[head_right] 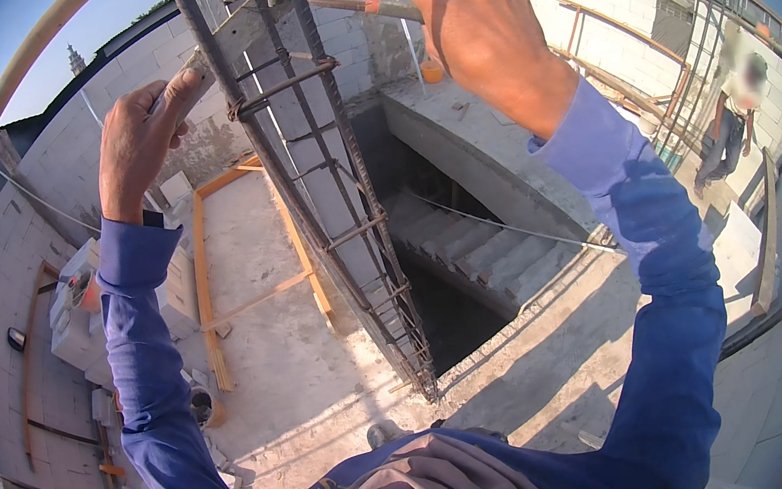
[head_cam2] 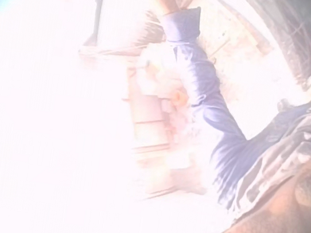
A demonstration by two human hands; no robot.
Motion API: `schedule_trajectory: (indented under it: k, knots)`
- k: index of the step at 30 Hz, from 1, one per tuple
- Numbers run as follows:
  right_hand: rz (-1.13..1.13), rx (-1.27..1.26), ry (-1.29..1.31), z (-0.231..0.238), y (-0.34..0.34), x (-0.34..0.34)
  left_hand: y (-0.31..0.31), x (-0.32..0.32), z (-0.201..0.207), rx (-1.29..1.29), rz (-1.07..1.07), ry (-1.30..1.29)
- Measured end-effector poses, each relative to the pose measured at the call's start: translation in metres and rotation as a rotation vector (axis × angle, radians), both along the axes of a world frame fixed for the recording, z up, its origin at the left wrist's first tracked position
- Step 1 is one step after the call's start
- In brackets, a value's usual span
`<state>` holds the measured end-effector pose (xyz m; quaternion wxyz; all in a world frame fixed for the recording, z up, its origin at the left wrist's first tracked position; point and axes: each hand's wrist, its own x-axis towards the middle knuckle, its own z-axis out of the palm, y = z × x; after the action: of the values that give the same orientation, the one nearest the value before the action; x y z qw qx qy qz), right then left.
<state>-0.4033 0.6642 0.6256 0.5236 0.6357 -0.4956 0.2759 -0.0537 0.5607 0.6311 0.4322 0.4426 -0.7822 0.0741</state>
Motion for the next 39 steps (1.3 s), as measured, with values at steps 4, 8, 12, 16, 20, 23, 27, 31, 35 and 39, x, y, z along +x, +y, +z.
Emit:
schedule_trajectory:
  k: [4,8,12,16,20,23,27,31,35,39]
  knots:
    - [0.189,0.256,-0.092,0.008,0.006,-0.014,-0.014,0.012,0.029,-0.104,-0.076,-0.178]
    - [0.208,0.592,-0.421,0.003,0.009,-0.005,-0.02,0.01,0.034,-0.182,-0.136,-0.142]
    - [0.08,0.479,-0.353,-0.004,0.011,0.013,-0.026,0.012,0.036,-0.171,-0.138,-0.191]
    - [-0.034,0.227,-0.199,-0.008,0.014,0.03,-0.019,0.011,0.038,-0.174,-0.122,-0.226]
    - [-0.113,0.226,-0.181,-0.01,0.012,0.035,-0.021,0.006,0.031,-0.2,-0.094,-0.223]
    - [-0.17,0.223,-0.206,-0.01,0.019,0.047,-0.021,0.005,0.029,-0.201,-0.026,-0.245]
    - [-0.215,0.276,-0.242,-0.01,0.026,0.06,-0.018,0.003,0.022,-0.256,-0.104,-0.17]
    - [-0.212,0.226,-0.192,-0.006,0.024,0.055,-0.02,0.004,0.022,-0.377,-0.112,-0.176]
    - [-0.345,0.098,-0.024,0.012,0.03,0.061,-0.019,0.006,0.018,-0.432,-0.168,-0.159]
    - [-0.364,0.169,-0.018,0.028,0.028,0.055,-0.028,0.009,0.015,-0.439,-0.203,-0.189]
